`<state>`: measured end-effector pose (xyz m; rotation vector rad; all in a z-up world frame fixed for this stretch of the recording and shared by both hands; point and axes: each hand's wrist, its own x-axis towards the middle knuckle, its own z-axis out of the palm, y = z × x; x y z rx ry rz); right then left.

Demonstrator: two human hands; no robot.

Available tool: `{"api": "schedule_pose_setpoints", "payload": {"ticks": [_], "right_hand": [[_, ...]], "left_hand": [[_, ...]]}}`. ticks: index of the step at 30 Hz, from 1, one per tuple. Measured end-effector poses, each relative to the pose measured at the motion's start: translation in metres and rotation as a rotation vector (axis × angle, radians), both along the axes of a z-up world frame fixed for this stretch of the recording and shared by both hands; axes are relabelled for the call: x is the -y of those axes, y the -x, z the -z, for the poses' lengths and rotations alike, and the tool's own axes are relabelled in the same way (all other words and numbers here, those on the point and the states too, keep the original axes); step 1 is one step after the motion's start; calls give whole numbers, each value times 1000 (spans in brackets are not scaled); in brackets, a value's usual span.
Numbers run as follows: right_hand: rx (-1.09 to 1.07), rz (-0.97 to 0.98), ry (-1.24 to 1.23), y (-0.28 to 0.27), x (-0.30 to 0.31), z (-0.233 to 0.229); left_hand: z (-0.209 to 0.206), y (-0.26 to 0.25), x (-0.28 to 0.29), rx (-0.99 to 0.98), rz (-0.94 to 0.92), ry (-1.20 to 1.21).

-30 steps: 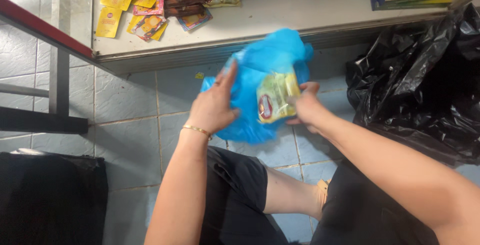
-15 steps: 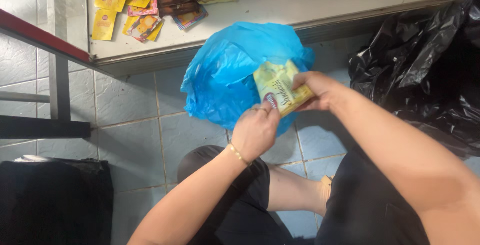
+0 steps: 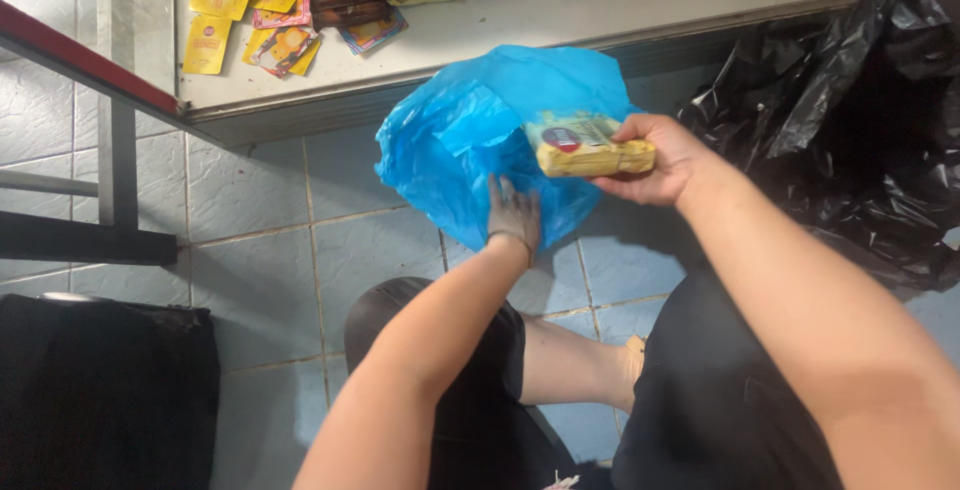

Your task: The person kneels on the floor and packs various snack items from a glass display shelf into black and blue plastic bags. They handle multiple snack packages, including biscuits and cookies, placing them into the bags one by one.

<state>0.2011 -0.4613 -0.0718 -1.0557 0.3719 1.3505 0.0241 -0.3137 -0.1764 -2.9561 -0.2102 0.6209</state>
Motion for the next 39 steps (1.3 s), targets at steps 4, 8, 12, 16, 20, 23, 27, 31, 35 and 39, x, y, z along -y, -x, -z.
{"api": "schedule_pose_setpoints", "payload": {"ticks": [4,8,12,16,20,23,27,31,35,39], "right_hand": [[-25,109,-3,17,-15,18],[226,56,33,30,-43,53],[960,-159,461,48,-49,111],[1245,-531,664,43,-39,154],[1378,-623,577,31,-42,155],[1403,-570,617,34,-48,128],[1446,-718,888,53,-52,77],[1826,-861,933,51,-53,50],[1562,-840,973,8,-50,48],[1566,-914,627,-30,-62,37]], "left_hand": [[23,6,16,-4,131,35],[14,0,20,-243,191,413],[-13,-5,-2,-404,163,704],[-37,-8,-35,-225,-49,778],[-47,-43,-58,533,-401,1007],[-49,-67,-80,724,-546,964],[-55,-66,-99,674,-629,926],[-74,-49,-97,456,-482,614],[-92,-27,-113,113,-387,470],[-99,-28,-148,25,-267,389]]}}
